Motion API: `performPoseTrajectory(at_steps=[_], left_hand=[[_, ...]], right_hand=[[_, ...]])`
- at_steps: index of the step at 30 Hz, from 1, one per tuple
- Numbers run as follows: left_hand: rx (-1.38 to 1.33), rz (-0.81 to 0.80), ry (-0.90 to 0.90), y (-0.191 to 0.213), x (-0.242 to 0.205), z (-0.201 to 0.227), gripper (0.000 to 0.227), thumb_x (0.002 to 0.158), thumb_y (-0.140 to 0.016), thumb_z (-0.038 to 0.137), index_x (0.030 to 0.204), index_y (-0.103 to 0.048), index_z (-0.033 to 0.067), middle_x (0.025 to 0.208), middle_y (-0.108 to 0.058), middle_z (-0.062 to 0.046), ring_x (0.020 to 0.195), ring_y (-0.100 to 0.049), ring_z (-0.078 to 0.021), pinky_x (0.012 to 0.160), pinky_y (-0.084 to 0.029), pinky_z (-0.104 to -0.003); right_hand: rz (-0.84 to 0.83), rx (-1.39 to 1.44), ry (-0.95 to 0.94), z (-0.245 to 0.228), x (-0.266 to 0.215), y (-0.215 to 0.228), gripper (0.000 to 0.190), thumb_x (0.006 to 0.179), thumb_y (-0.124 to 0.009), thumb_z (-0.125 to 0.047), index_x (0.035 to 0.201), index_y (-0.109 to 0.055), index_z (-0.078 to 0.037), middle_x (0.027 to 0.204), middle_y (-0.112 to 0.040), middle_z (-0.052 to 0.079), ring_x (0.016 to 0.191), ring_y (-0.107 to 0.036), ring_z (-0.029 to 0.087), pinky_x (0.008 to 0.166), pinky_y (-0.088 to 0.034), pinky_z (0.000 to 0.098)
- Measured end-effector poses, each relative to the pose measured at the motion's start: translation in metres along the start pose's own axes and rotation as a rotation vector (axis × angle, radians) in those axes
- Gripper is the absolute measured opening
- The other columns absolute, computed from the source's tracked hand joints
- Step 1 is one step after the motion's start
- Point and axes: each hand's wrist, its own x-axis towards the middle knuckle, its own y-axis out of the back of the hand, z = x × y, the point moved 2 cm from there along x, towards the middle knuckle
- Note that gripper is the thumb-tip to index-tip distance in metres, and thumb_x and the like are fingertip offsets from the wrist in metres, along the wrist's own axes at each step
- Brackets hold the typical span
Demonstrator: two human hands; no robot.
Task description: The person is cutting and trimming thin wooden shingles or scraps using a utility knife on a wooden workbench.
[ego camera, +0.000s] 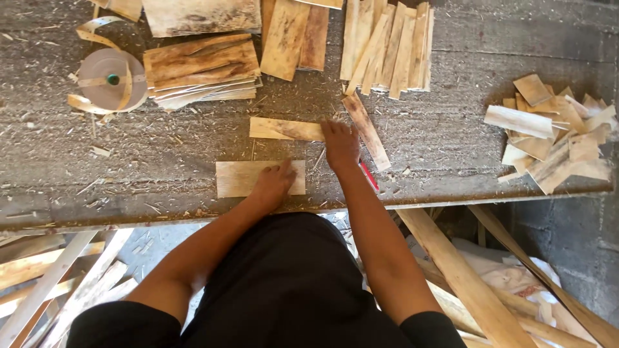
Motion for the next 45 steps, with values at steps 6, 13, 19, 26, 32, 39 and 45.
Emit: performPoseTrajectory(at_steps=[6, 13, 19, 26, 32, 39, 45], left_hand=[[-0.176, -0.062, 0.029, 0.015, -0.001, -0.001, 0.068, 0.073, -0.085, 0.028, 0.133, -0.060, 0.0096, 0.155, -0.039, -0.024, 0.114, -0.062, -0.0390, 0.094, -0.052, -0.049], [-0.209, -0.119, 0.058, 0.026, 0.002, 0.000, 0.070, 0.074, -0.085, 0.028, 0.137, -0.058, 0.0115, 0.155, -0.039, -0.021, 0.116, -0.061, -0.0367, 0.097, -0.050, -0.049], [-0.232, -0.121, 0.074, 0.029, 0.001, 0.000, 0.073, 0.073, -0.086, 0.028, 0.138, -0.058, 0.0111, 0.154, -0.039, -0.021, 0.114, -0.061, -0.0361, 0.095, -0.051, -0.049], [-0.265, -0.088, 0.083, 0.026, 0.002, 0.000, 0.074, 0.070, -0.086, 0.026, 0.138, -0.059, 0.0105, 0.141, -0.047, -0.017, 0.112, -0.061, -0.0360, 0.093, -0.052, -0.049], [-0.864, 0.389, 0.312, 0.004, 0.026, -0.004, 0.031, 0.091, -0.073, 0.015, 0.121, -0.073, 0.0054, 0.115, -0.071, -0.016, 0.104, -0.069, -0.0333, 0.088, -0.058, -0.043], [-1.798, 0.278, 0.642, -0.017, 0.073, -0.007, 0.021, 0.093, -0.066, 0.003, 0.113, -0.071, -0.0019, 0.098, -0.076, -0.013, 0.081, -0.071, -0.0201, 0.071, -0.059, -0.035], [-1.293, 0.272, 0.584, -0.033, 0.093, -0.016, 0.022, 0.083, -0.076, 0.004, 0.105, -0.075, 0.0014, 0.091, -0.079, -0.009, 0.076, -0.073, -0.0135, 0.069, -0.059, -0.029]], right_hand=[[-0.127, -0.098, 0.006, -0.013, 0.000, 0.009, 0.048, 0.094, -0.057, -0.010, 0.142, -0.059, -0.017, 0.127, -0.064, 0.007, 0.121, -0.059, 0.026, 0.116, -0.033, 0.0562], [-0.146, -0.018, 0.015, 0.001, -0.006, -0.005, 0.034, 0.094, -0.059, -0.014, 0.127, -0.063, -0.013, 0.123, -0.062, 0.010, 0.117, -0.059, 0.029, 0.104, -0.040, 0.0480], [-0.204, 0.019, 0.049, -0.008, -0.003, 0.028, 0.050, 0.082, -0.073, -0.025, 0.130, -0.063, -0.012, 0.118, -0.060, 0.013, 0.115, -0.056, 0.032, 0.102, -0.039, 0.0489], [-0.372, 0.566, -0.201, -0.008, -0.029, 0.026, 0.066, 0.080, -0.076, -0.026, 0.140, -0.054, -0.009, 0.126, -0.062, 0.013, 0.116, -0.061, 0.028, 0.101, -0.049, 0.0452], [-0.431, 1.557, -0.304, -0.010, -0.068, -0.015, 0.060, 0.096, -0.065, -0.018, 0.153, -0.051, -0.004, 0.127, -0.067, 0.013, 0.111, -0.063, 0.021, 0.099, -0.053, 0.0412], [-0.519, 1.885, -0.458, -0.015, -0.085, -0.010, 0.043, 0.102, -0.054, -0.014, 0.142, -0.058, 0.001, 0.128, -0.068, 0.010, 0.112, -0.066, 0.022, 0.096, -0.056, 0.0411], [-0.055, 0.882, -0.604, 0.018, -0.115, 0.023, 0.034, 0.100, -0.066, -0.028, 0.128, -0.067, -0.011, 0.126, -0.069, 0.010, 0.110, -0.071, 0.022, 0.094, -0.062, 0.0419]])
